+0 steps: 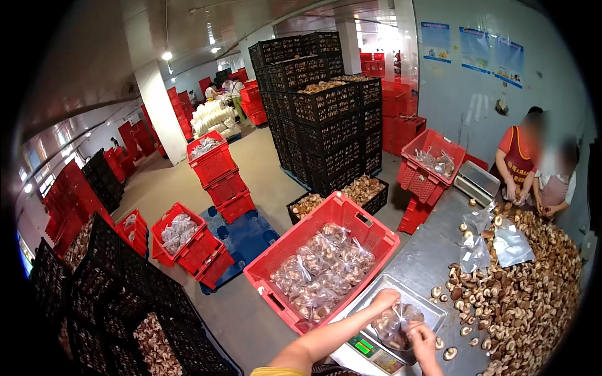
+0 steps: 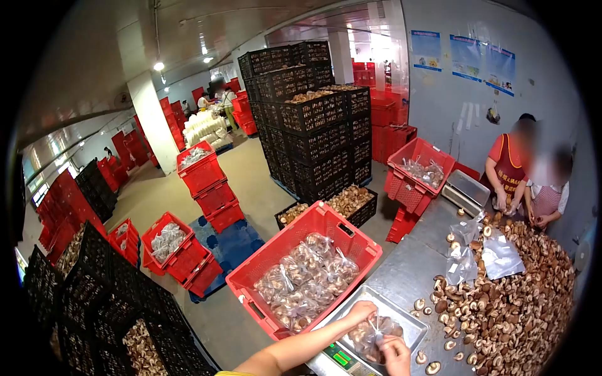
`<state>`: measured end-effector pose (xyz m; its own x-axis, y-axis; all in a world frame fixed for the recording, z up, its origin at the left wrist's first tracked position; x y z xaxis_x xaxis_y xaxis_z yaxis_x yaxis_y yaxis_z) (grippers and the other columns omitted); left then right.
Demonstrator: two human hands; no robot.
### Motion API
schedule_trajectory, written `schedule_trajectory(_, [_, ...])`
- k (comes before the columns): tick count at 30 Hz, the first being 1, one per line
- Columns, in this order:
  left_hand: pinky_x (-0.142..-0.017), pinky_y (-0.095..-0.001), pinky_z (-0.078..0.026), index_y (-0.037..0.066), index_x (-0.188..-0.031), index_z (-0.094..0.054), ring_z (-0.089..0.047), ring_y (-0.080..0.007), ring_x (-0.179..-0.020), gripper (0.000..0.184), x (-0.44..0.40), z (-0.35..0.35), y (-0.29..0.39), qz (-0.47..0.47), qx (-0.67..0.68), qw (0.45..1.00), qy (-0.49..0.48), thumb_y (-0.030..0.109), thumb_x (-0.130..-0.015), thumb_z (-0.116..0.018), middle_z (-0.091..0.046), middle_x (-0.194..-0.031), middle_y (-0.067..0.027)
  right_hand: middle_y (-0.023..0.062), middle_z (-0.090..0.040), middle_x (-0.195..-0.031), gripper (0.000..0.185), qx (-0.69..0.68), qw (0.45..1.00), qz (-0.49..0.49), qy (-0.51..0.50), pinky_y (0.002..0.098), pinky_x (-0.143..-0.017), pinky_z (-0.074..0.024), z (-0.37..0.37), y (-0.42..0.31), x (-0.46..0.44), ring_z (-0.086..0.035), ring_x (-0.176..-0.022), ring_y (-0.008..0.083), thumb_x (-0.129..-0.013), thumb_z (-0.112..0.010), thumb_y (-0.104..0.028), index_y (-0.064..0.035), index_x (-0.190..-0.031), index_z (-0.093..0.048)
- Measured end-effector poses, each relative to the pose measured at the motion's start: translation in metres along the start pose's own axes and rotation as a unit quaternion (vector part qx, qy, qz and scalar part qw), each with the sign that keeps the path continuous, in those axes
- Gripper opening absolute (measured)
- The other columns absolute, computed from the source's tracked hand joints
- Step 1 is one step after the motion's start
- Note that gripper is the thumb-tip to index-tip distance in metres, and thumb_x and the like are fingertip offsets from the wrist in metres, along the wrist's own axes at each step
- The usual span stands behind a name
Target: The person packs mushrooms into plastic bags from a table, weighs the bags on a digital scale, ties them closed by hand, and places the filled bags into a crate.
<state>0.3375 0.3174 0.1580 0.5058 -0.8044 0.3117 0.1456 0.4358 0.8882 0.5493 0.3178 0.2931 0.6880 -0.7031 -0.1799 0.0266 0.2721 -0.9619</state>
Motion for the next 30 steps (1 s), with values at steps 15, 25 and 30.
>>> schedule_trajectory(15, [-0.079,-0.027,-0.05,0.016,-0.125,-0.057,-0.063,-0.0111,-0.09,0.031,0.038,-0.01,0.023,0.159,0.526,0.813,-0.191,0.022,-0.094,-0.057,-0.068,-0.104,-0.0064,0.0102,-0.063,-0.074,0.017,0.193,0.979,-0.064,0.025,0.0303,-0.06,-0.0449,0.031,0.048,-0.015,-0.058,-0.065,0.0202,-0.086,-0.064,-0.017,-0.0006,-0.082,-0.064])
schedule_trajectory(25, [-0.104,-0.0376,-0.042,0.011,-0.148,-0.037,-0.043,-0.0282,-0.134,0.071,0.077,-0.007,0.058,-0.3,0.0,0.942,-0.152,0.007,-0.082,-0.062,-0.038,-0.15,-0.0169,0.0047,-0.053,-0.077,0.009,0.069,0.995,-0.032,0.06,0.0275,-0.062,-0.0419,-0.01,-0.018,0.001,-0.051,-0.071,0.012,-0.086,-0.057,-0.001,-0.0001,-0.078,-0.054])
schedule_trajectory(30, [-0.105,-0.0438,-0.041,0.006,-0.121,-0.064,-0.052,-0.0365,-0.125,0.043,0.105,0.026,0.057,-0.441,-0.109,0.891,-0.012,0.009,-0.077,-0.066,-0.058,-0.131,-0.0171,0.0075,-0.058,-0.087,0.005,0.024,0.996,0.09,0.003,0.0272,-0.072,-0.0455,-0.072,-0.063,-0.022,-0.055,-0.078,0.0149,-0.083,-0.062,0.0,0.0013,-0.083,-0.058])
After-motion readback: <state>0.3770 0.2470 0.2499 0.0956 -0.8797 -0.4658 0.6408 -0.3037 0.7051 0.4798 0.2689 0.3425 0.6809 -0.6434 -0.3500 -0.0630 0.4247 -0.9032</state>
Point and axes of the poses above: each hand's wrist, its own x-axis away from the middle knuckle, its own z-axis out of the back of the hand, y = z × x, the point moved 7 cm from there along -x, towards the middle knuckle
